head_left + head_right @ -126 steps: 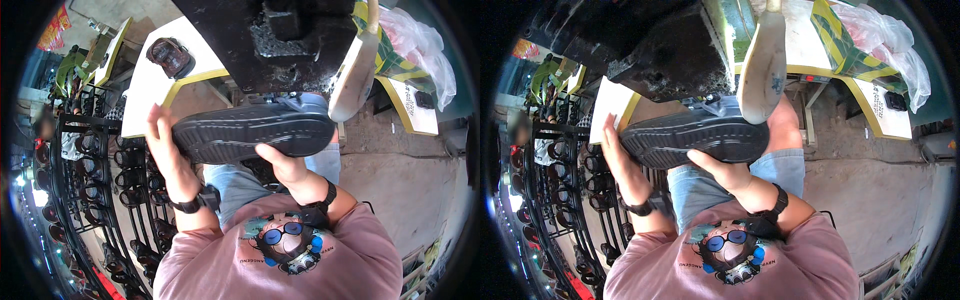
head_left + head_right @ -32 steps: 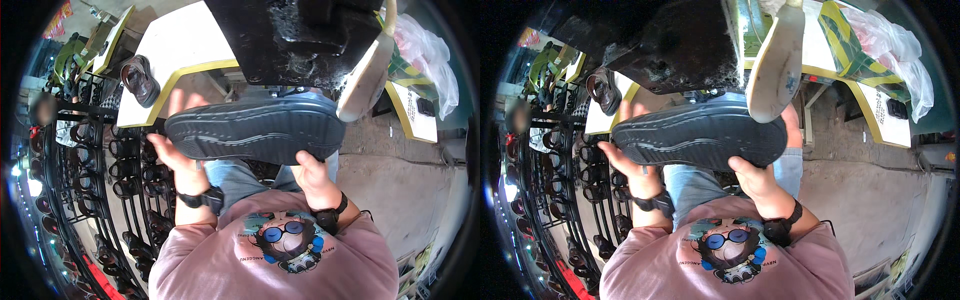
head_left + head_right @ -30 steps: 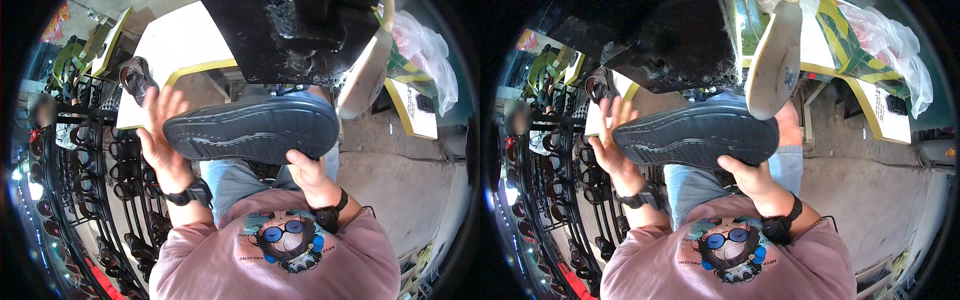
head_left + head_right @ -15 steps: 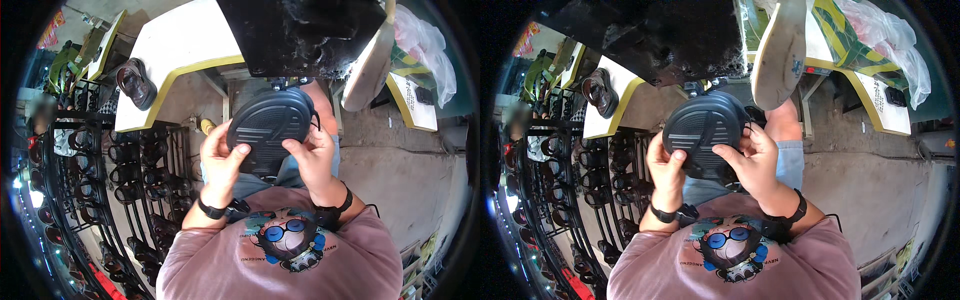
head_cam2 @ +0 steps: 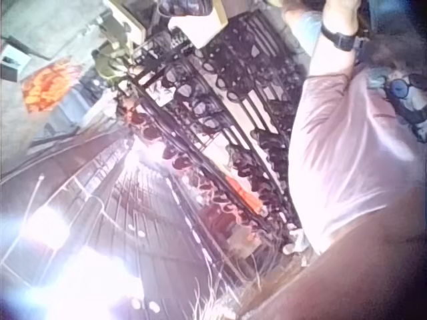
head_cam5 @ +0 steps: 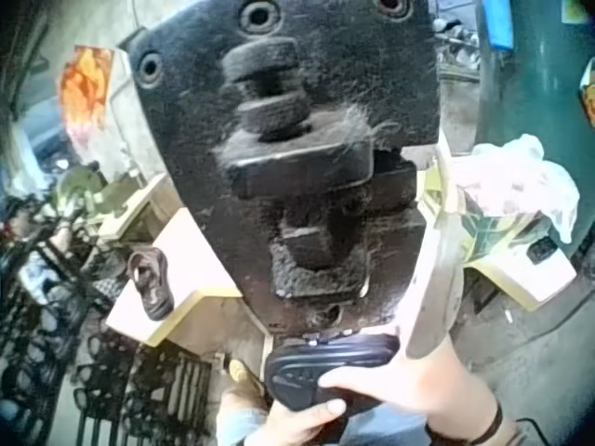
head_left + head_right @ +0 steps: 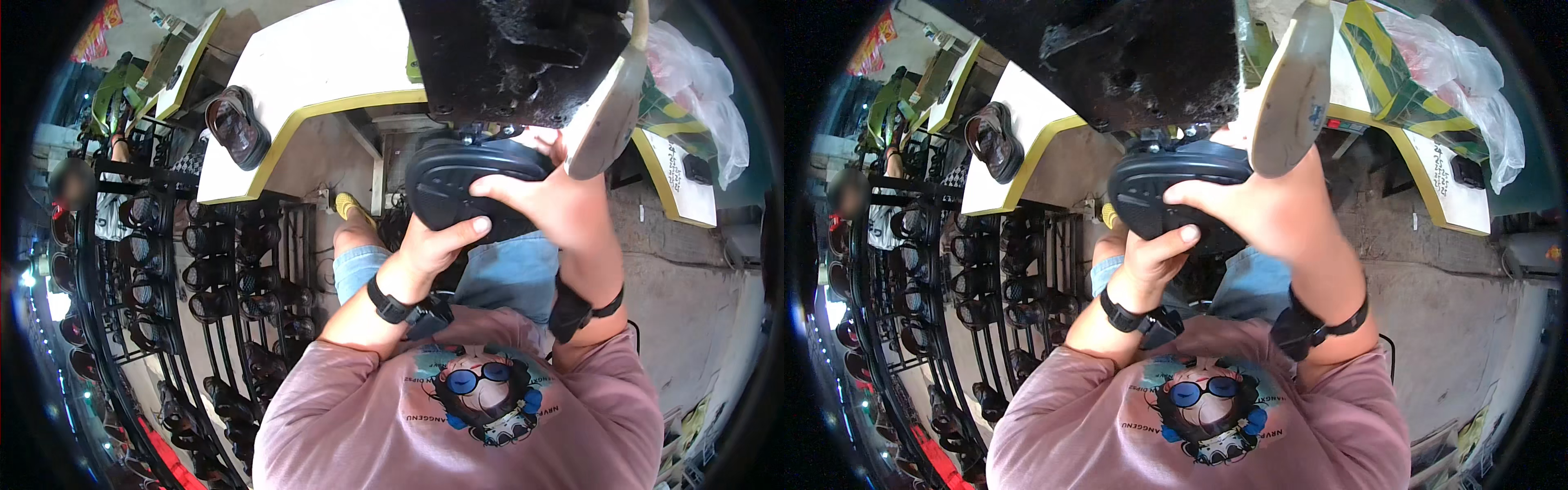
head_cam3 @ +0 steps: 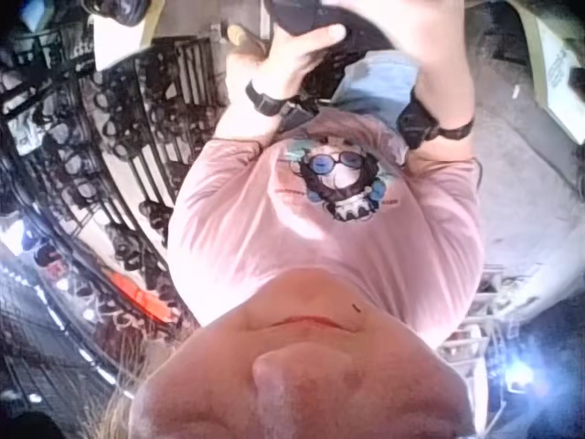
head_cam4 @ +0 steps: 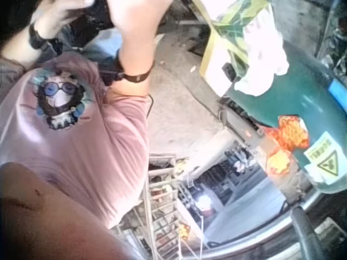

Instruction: The worker is assembling and inspecting sandals on a production line in a factory.

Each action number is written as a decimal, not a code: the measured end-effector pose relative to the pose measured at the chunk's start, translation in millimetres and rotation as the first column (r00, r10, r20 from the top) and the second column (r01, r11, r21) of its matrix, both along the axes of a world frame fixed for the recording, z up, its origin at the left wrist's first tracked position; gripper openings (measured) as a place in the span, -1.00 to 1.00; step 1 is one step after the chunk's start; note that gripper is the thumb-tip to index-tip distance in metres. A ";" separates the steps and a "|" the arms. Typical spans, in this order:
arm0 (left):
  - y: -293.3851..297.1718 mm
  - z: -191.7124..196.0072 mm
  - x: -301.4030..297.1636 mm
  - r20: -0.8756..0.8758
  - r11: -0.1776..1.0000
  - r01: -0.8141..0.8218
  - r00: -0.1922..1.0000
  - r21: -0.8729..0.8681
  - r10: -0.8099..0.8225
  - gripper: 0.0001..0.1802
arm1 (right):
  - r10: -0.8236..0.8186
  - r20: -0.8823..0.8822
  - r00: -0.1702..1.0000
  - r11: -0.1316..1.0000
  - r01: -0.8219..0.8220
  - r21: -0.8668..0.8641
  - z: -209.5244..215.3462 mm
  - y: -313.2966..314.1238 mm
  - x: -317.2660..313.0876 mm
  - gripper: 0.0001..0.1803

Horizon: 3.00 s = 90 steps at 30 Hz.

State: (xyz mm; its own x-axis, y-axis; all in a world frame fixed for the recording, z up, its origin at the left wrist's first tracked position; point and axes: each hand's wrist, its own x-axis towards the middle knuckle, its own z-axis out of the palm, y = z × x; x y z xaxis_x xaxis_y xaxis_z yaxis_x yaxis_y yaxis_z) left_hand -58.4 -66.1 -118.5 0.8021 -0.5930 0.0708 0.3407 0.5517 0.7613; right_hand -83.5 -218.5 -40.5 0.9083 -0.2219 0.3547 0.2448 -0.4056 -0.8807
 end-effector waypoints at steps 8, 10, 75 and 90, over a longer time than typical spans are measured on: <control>11.3 2.6 -6.0 -0.167 0.951 -0.161 0.979 -0.264 0.119 -0.46 | 0.650 -0.051 0.758 0.730 -0.642 -0.235 -111.3 27.0 -54.5 -0.76; 20.4 -4.9 -2.7 -0.196 0.932 -0.190 0.972 -0.309 0.134 -0.45 | 0.441 -0.260 0.859 0.897 -0.417 0.145 -121.2 3.0 -54.5 -0.50; 234.6 -49.4 374.3 0.836 -0.306 -0.859 0.488 0.409 -0.252 -0.58 | -0.038 -0.139 0.990 0.984 0.012 -0.179 -82.5 4.7 -42.8 -0.66; 220.9 -15.4 202.1 0.839 0.005 -0.840 0.542 0.542 0.037 -0.74 | 0.338 -0.170 0.926 0.902 -0.370 -0.223 -59.4 125.1 49.5 -0.72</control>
State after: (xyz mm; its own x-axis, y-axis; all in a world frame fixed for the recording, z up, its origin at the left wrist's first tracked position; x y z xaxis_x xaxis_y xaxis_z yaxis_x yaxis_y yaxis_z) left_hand 143.7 154.8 -133.9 0.9342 -0.0435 0.3540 -0.2663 -0.7454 0.6112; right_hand -34.1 -93.4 -99.9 0.9507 0.2022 0.2352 0.3077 -0.5202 -0.7967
